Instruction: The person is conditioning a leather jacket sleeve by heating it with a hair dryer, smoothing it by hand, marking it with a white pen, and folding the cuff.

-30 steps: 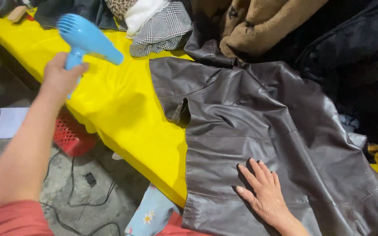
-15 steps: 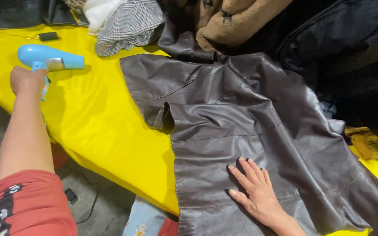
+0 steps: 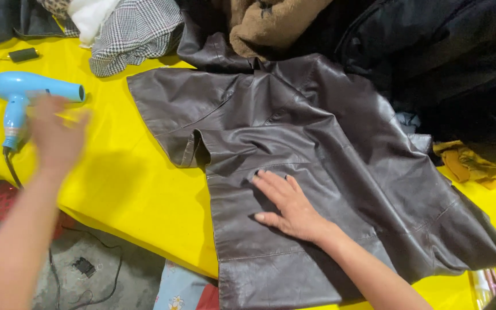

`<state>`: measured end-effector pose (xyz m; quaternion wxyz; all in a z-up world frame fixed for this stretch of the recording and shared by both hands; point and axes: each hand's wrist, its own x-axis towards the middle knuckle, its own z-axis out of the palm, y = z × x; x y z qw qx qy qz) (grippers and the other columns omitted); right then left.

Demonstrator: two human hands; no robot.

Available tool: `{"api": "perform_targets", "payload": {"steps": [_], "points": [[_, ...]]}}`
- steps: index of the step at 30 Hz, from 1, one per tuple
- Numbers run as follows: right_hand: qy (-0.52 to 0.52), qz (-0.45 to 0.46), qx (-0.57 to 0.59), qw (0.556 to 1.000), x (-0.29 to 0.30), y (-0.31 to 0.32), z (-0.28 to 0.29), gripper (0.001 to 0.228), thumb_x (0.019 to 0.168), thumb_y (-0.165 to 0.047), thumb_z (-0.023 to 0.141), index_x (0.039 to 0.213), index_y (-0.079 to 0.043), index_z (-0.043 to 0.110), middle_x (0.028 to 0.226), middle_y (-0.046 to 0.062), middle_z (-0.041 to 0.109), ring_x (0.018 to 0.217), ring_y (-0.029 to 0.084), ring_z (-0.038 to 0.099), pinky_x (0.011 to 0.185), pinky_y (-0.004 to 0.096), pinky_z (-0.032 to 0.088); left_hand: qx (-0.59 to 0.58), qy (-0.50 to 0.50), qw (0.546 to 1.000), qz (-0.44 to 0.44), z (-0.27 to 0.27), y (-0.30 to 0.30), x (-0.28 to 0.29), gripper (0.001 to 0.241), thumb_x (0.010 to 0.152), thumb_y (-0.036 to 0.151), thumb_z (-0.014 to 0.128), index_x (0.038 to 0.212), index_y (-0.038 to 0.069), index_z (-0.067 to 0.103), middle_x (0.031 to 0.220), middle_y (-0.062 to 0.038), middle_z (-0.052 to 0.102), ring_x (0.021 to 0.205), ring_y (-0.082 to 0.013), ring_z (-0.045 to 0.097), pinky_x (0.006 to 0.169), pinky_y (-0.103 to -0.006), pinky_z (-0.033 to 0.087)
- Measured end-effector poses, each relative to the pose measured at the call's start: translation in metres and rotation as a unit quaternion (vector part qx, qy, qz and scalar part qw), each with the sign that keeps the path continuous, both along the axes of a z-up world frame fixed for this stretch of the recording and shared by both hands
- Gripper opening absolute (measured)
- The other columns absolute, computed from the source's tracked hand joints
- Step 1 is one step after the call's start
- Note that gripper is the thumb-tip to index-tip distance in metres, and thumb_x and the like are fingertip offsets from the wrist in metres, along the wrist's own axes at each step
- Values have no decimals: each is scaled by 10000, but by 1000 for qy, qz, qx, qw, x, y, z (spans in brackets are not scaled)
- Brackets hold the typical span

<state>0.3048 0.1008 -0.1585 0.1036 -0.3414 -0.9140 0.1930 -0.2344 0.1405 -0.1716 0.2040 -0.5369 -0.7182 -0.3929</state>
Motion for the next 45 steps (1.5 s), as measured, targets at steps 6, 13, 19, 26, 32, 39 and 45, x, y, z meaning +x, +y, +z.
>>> {"api": "perform_targets", "payload": {"steps": [6, 13, 19, 26, 32, 39, 45], "points": [[-103, -120, 219, 963, 30, 21, -16, 893, 913, -798, 467, 1612, -254, 358, 1668, 114, 292, 1512, 361, 243, 1132, 607, 167, -385, -338, 817, -265, 90, -53, 226, 516, 912, 417, 716, 1247, 26, 697, 1100, -220, 769, 954, -305, 756, 763, -384, 637], [-192, -231, 81, 950, 69, 35, -8, 941, 886, -888, 271, 1647, -337, 215, 1694, 78, 224, 1553, 336, 208, 1219, 616, 174, -347, -172, 886, -256, 35, 55, 253, 468, 954, 551, 633, 842, 100, 689, 865, -110, 715, 954, -337, 701, 839, -443, 541], [-172, -217, 118, 954, 85, 48, -18, 822, 976, -781, 263, 1625, -280, 310, 1670, 105, 303, 1534, 317, 298, 1218, 601, 227, -267, -452, 812, -255, -12, 108, 272, 422, 982, 397, 706, 1247, 69, 691, 1144, -58, 723, 1134, -205, 668, 923, -406, 548], [98, -150, 235, 955, 61, 46, -27, 458, 876, -265, 775, 1302, -110, 714, 1363, 229, 643, 1276, 393, 620, 1049, 498, 492, -191, -544, 779, -246, -13, 118, 287, 331, 974, 278, 709, 1210, 45, 709, 1089, -114, 732, 1071, -212, 689, 850, -392, 596], [-20, 21, 96, 995, -16, -46, -11, 754, 1030, -635, 402, 1609, -155, 348, 1677, 191, 242, 1545, 425, 175, 1161, 662, 155, -227, -529, 786, -226, -24, 127, 274, 392, 1007, 288, 675, 1320, 54, 661, 1249, -142, 701, 1197, -232, 654, 945, -426, 564], [-17, 102, 17, 994, 11, -105, 22, 734, 1034, -578, 384, 1608, -124, 321, 1696, 145, 253, 1569, 363, 182, 1198, 630, 107, -223, -495, 821, -179, 11, 114, 299, 544, 1043, 187, 630, 740, 185, 178, 772, 59, 189, 695, -130, 205, 661, -319, 241], [151, 86, -201, 964, 54, -91, 51, 604, 957, -448, 639, 1442, -96, 557, 1550, 202, 508, 1459, 337, 461, 1200, 478, 309, -326, -511, 776, -174, 62, 57, 299, 540, 1015, 349, 587, 1479, 83, 511, 1526, -35, 540, 1374, -274, 541, 1140, -358, 439]]}}
